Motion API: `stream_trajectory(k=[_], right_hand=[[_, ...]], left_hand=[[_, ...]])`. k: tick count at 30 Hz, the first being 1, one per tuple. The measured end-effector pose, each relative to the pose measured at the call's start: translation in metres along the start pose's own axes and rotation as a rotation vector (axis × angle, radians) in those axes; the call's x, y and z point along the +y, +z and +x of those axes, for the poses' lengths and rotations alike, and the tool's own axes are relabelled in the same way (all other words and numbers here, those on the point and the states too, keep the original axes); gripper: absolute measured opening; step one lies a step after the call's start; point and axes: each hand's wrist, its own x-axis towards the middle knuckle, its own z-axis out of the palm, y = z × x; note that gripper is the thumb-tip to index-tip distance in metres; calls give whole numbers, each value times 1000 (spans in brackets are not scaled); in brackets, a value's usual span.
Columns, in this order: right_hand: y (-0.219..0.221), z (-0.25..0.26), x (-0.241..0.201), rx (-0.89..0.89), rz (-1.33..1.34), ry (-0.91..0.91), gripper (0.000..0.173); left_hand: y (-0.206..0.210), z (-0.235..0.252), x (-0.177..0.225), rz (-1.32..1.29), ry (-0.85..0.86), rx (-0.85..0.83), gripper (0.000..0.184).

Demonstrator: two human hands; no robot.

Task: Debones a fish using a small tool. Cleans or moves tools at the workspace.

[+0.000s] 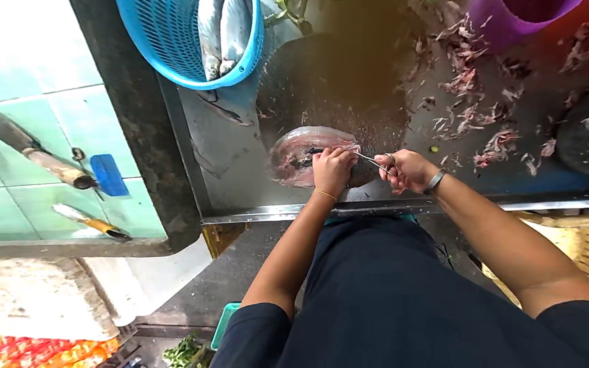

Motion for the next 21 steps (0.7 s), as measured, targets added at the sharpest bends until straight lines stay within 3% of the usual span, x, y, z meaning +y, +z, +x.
stream_trajectory(k=[3, 7, 17, 19, 21], right_hand=[[0, 4, -2, 30, 7, 53, 53], [1, 4, 2, 49, 66, -20, 49], [6, 12, 36, -105, 669, -40, 56], [8, 11, 37, -75, 587, -56, 54], [10, 6, 32, -13, 312, -93, 52]], left_hand=[[0, 0, 1, 6, 1, -8, 19], [-1, 1, 0, 17, -12, -21, 19], [0, 2, 1, 22, -30, -21, 21], [0, 1, 1, 23, -22, -22, 21], [0, 1, 0, 29, -8, -15, 21]])
